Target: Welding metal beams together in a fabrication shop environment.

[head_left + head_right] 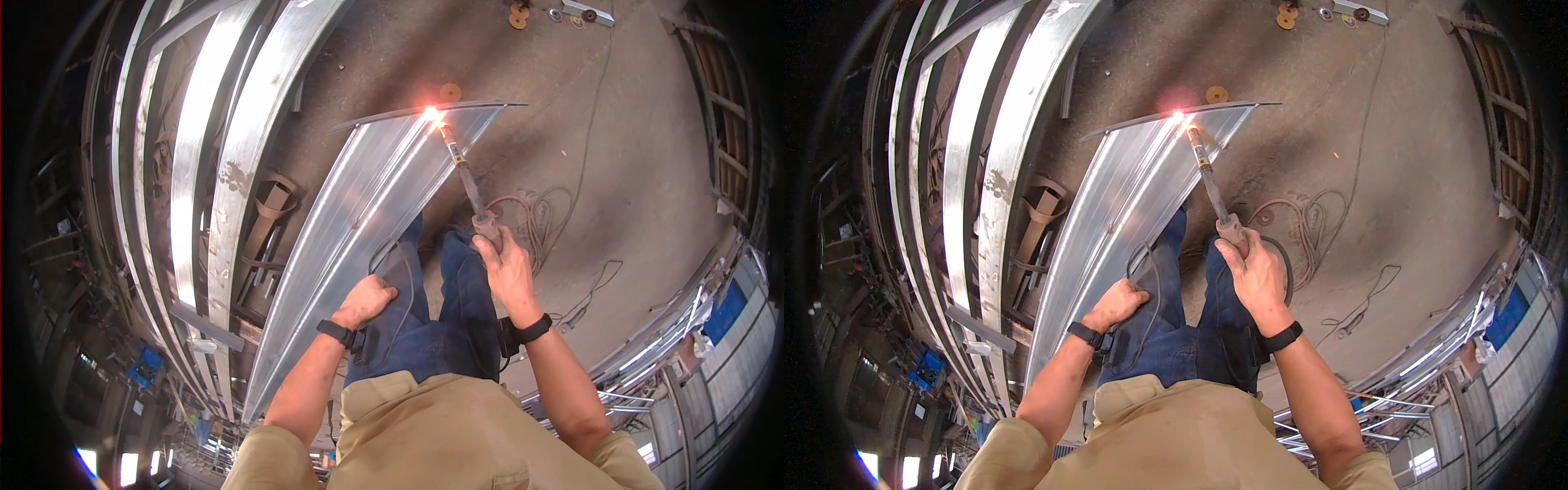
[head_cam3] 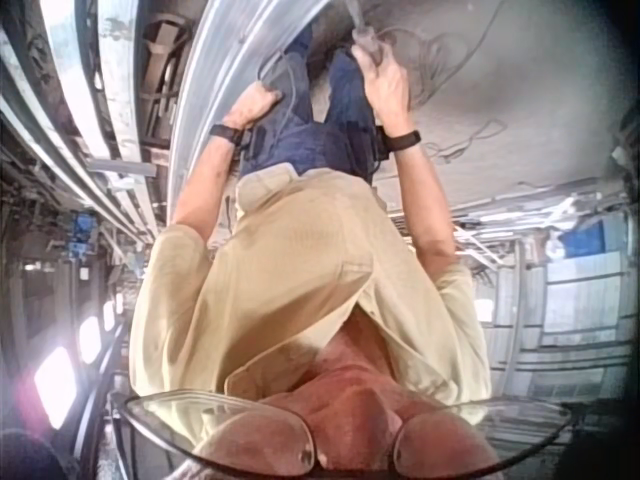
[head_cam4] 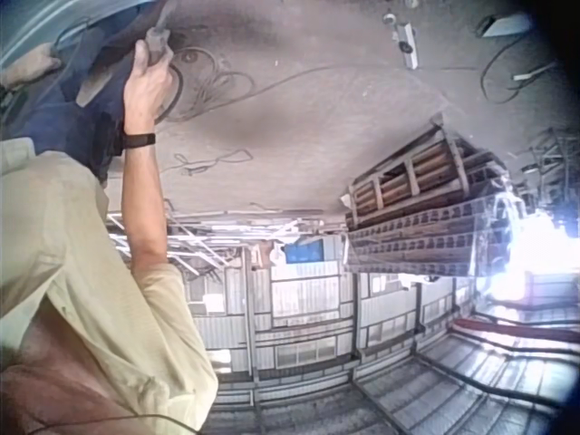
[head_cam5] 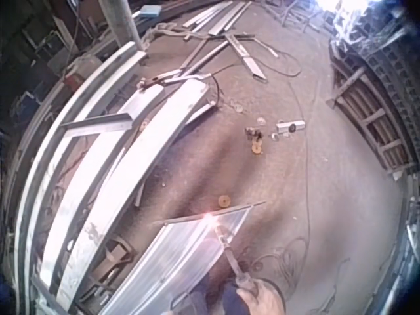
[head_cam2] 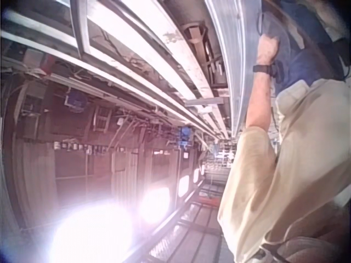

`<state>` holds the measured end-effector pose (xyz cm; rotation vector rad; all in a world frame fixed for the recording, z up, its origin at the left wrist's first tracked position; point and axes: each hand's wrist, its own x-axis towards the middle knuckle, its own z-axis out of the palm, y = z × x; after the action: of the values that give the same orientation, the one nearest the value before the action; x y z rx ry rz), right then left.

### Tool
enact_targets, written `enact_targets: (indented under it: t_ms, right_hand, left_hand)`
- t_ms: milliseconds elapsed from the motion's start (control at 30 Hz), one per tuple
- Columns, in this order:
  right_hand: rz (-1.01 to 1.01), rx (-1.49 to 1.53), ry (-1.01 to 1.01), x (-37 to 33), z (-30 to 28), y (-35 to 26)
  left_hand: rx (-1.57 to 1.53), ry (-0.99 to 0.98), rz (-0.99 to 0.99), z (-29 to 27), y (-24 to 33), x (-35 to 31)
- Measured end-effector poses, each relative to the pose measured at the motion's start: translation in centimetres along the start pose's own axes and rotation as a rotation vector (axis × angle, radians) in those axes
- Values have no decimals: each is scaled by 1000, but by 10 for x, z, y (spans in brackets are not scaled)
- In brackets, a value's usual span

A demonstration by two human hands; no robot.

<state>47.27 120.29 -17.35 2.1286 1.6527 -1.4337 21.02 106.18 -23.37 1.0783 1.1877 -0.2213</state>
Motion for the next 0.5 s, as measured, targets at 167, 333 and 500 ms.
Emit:
enact_targets:
  t_ms: [167,333,500]
  right_hand:
    - [4,13,-11,2,-2,0]
    - [-9,19,-9,4,0,-3]
    - [-11,46,-8,7,-3,-5]
  left_hand:
    - [-14,-4,-26,1,3,2]
    - [-30,48,11,10,-13,4]
    - [-27,16,-19,0,1,4]
